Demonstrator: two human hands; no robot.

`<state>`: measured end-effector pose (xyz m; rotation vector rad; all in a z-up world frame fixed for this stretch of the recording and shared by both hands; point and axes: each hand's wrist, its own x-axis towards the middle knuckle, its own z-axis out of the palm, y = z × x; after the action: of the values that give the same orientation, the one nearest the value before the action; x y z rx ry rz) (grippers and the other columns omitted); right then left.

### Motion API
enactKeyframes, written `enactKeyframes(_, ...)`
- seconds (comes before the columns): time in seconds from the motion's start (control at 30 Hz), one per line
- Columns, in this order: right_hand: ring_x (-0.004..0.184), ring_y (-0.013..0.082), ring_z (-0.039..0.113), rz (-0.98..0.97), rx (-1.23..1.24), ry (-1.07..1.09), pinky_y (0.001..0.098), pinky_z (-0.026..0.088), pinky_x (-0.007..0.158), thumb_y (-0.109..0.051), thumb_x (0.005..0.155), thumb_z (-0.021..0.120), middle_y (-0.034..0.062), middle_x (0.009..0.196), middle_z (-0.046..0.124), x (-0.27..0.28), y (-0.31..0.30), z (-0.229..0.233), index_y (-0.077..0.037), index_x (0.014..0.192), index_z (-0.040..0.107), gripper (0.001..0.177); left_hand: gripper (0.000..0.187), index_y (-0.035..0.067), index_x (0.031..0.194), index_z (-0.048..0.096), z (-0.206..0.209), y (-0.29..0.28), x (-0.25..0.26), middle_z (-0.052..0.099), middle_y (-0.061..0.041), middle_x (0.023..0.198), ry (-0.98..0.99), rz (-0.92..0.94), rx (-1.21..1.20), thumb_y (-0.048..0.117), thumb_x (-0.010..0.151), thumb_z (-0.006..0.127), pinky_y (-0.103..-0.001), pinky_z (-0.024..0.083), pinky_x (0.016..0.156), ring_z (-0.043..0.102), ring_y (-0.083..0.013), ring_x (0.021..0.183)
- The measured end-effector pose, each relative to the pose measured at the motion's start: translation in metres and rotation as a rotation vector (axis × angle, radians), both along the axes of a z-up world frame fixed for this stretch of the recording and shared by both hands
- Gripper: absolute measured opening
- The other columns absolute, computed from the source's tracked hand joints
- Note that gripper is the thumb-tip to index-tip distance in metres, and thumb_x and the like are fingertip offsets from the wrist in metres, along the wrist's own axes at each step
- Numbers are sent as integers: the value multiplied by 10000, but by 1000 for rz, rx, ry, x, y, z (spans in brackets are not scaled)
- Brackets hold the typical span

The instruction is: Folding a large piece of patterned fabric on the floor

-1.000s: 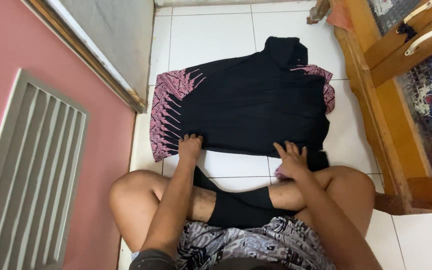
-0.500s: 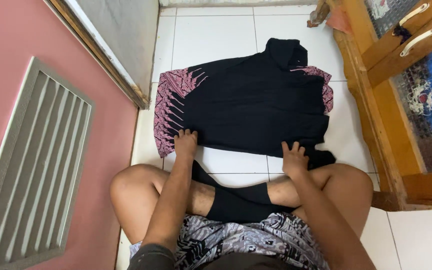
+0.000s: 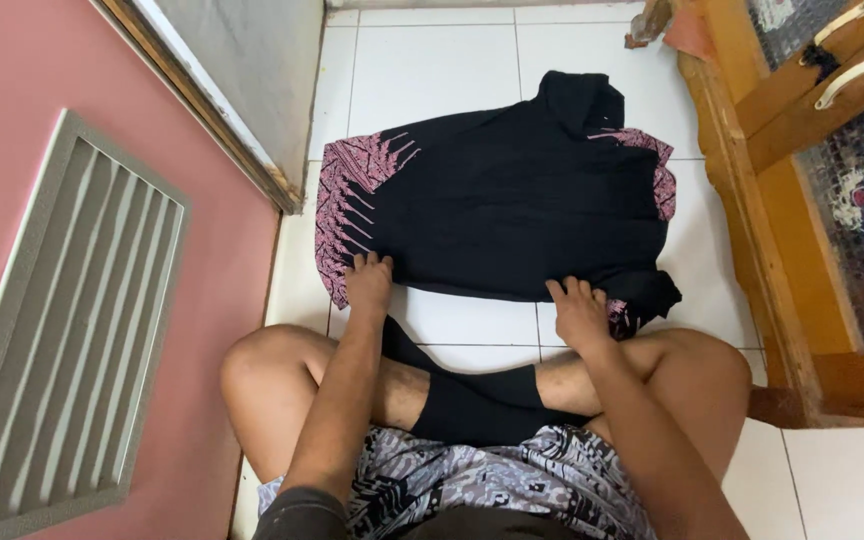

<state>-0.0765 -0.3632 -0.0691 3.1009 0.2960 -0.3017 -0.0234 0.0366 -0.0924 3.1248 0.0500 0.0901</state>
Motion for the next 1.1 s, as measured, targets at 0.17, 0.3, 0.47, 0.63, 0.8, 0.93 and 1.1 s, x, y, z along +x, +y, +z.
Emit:
enactKeyframes(0.17,1143,283,601,-80,-76,21,512,362,983,-110,894,551,77,1232,667,14,-11,-20,-253,1333,669,476,294,281,998,767,-14,11,1,710,-16,1030,29,13,51,172,996,494,-465,449,870,586,-280,1086)
enactKeyframes(0.3,1130,282,631,-194,-112,80,534,343,979,-166,900,504,55,1189,720,12,-16,-27,-281,1254,721,431,328,276,877,796,-30,15,4,758,0,949,55,82,122,158,962,502,-472,407,875,635,-274,1062)
enactKeyframes(0.47,1123,339,665,-214,-25,218,536,341,996,-108,877,518,117,1147,761,3,-6,2,-184,1257,753,454,370,168,968,813,12,5,0,795,-65,1021,329,214,5,57,941,461,-561,336,964,687,-342,1101)
enactKeyframes(0.63,1138,349,680,-173,-34,294,553,358,990,-190,856,532,109,1136,778,1,-1,2,-189,1196,778,420,364,107,1058,800,30,3,-2,788,-94,1103,394,288,-2,28,958,459,-571,301,997,667,-365,1181)
enactKeyframes(0.8,1240,378,612,-191,4,346,588,312,1082,-238,870,600,143,1227,752,-3,8,27,-130,1288,731,451,365,35,1194,745,74,-2,-13,743,-111,1248,516,297,-50,18,985,446,-600,219,1059,583,-386,1306)
enactKeyframes(0.93,1280,404,569,-199,47,331,629,268,1115,-280,864,640,178,1264,721,-10,20,58,-120,1311,711,480,359,8,1221,726,39,16,-13,735,-139,1257,556,310,-94,4,968,472,-622,253,1017,595,-418,1270)
enactKeyframes(1.1,1333,396,517,-169,230,163,660,142,1195,-240,936,608,194,1279,671,-15,29,79,-98,1311,671,406,487,210,1302,707,80,26,-18,723,-133,1284,460,92,-390,64,852,591,-560,465,1034,620,-375,1284)
